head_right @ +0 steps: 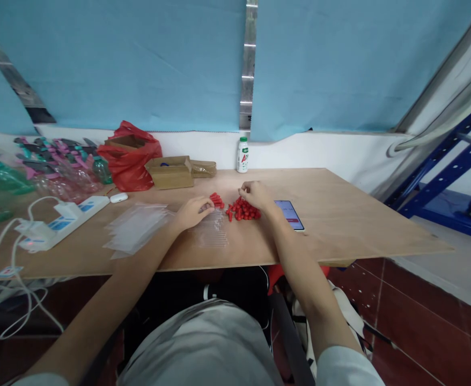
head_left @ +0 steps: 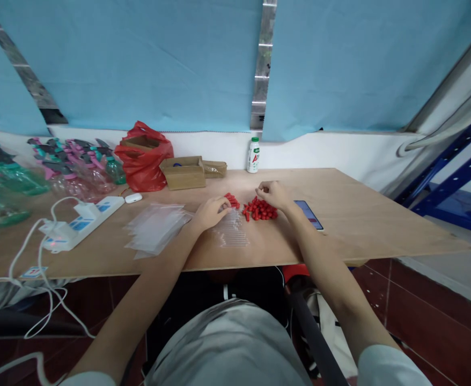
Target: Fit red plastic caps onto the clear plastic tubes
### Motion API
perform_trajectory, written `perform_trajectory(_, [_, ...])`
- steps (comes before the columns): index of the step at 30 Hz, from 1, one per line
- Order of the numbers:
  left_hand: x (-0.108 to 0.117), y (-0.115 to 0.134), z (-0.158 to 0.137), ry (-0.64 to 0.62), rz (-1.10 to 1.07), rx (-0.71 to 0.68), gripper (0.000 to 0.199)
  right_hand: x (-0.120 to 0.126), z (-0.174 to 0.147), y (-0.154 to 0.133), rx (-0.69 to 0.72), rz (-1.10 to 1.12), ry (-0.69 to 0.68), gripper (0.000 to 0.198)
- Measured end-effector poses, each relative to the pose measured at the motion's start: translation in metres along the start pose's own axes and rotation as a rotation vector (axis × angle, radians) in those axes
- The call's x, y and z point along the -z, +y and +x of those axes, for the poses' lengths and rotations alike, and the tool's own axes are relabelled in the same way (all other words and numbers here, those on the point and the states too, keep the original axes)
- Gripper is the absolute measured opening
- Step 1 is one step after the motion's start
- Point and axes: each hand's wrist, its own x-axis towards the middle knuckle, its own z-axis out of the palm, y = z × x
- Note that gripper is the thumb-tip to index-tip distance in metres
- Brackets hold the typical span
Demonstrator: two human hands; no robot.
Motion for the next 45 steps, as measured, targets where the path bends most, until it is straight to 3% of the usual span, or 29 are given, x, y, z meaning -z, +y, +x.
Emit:
perform_trajectory(3, [0.0,-0.001,0.0,0.011,0.024,0.017,0.02,-0.008,-0.001,-0.013,0.178,-0.04,0.028,0.025])
perform_trajectory(6, [-0.001,-0.004,0.0,0.035,0.057,0.038,0.024,-0.017,-0.003,-0.033,0.294,-0.157,-0.039,0.026])
perform_trajectory(12, [-0.002,-0.007,-0.002,0.055,0.111,0.086,0.027,-0.037,-0.007,-0.062,0.31,-0.405,-0.202,0.024])
perform_trajectory(19, [-0.003,-0.007,-0.001,0.064,0.121,0.101,0.027,-0.047,-0.006,-0.066,0.344,-0.48,-0.199,0.023])
perform_trajectory(25, [-0.002,-0.007,-0.001,0.145,0.128,0.07,0.024,-0.037,-0.003,-0.064,0.325,-0.439,-0.139,0.017])
perform_trajectory(29, [0.002,0.0,-0.001,0.184,0.154,0.026,0.029,-0.026,-0.004,-0.066,0.419,-0.304,-0.041,0.013])
perform_trajectory(35, [0.005,0.01,0.0,0.134,0.208,-0.008,0.038,-0.021,-0.007,-0.069,0.494,-0.202,0.063,0.013])
perform_trajectory(45, [0.006,0.024,-0.005,0.023,0.28,0.097,0.048,-0.027,-0.011,-0.074,0.492,-0.205,0.06,0.024])
